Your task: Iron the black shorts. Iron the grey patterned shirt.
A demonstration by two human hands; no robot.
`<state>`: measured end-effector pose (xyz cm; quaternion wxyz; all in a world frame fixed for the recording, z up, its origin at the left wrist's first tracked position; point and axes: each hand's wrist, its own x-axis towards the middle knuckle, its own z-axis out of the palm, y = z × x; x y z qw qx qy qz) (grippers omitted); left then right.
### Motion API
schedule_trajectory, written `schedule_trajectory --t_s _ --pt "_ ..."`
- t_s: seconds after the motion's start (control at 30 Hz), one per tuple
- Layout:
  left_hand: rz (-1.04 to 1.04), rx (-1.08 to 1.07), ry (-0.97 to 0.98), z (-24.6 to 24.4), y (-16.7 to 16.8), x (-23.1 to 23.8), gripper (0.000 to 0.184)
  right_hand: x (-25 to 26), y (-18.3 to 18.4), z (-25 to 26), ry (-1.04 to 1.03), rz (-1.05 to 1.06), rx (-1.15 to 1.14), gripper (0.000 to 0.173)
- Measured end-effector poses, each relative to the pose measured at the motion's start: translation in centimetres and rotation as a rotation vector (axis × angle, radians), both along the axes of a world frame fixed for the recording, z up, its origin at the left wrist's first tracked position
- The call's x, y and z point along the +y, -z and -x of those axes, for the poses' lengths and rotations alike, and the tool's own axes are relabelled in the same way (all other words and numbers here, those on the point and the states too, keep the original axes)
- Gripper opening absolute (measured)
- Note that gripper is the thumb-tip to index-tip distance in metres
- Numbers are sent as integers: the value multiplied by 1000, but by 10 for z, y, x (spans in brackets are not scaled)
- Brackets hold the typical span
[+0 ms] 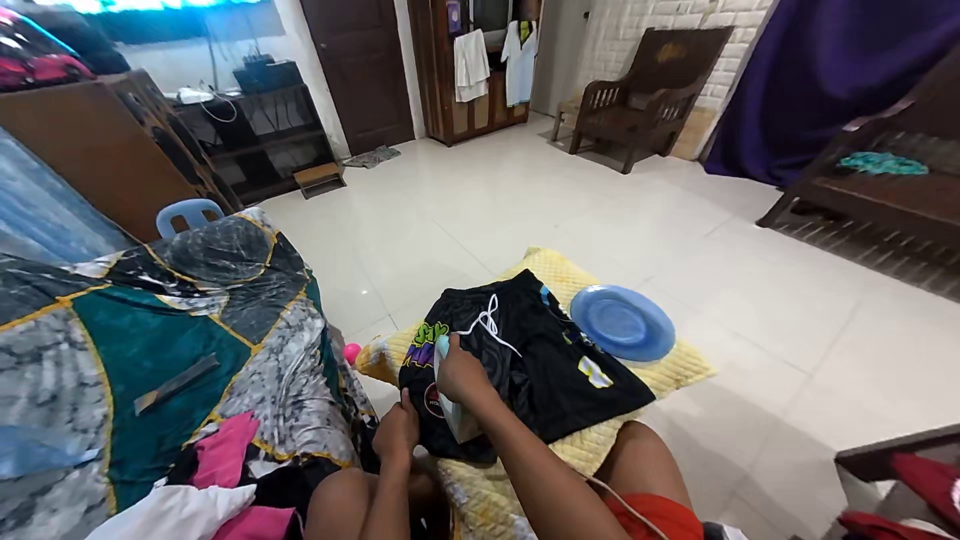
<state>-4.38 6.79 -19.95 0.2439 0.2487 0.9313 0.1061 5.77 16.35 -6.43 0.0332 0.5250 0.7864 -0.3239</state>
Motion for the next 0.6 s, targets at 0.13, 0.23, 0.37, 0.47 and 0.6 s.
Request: schedule_trajectory --t_s 0.13,0.23,0.37,0.47,0.6 --pt "-16 -17 -30 4 5 0 84 -10 1 -19 -53 44 38 71" --pt "-67 -91 -58 3 9 1 84 -10 7 -63 -133 125 156 60" --pt "-91 -112 -68 4 9 0 84 19 -7 -137 -127 198 320 50" --pt "-78 -106 -66 4 9 1 84 49 -36 -195 -24 60 369 48" --pt "-80 -96 -64 0 8 4 83 117 -63 -249 165 -223 261 53"
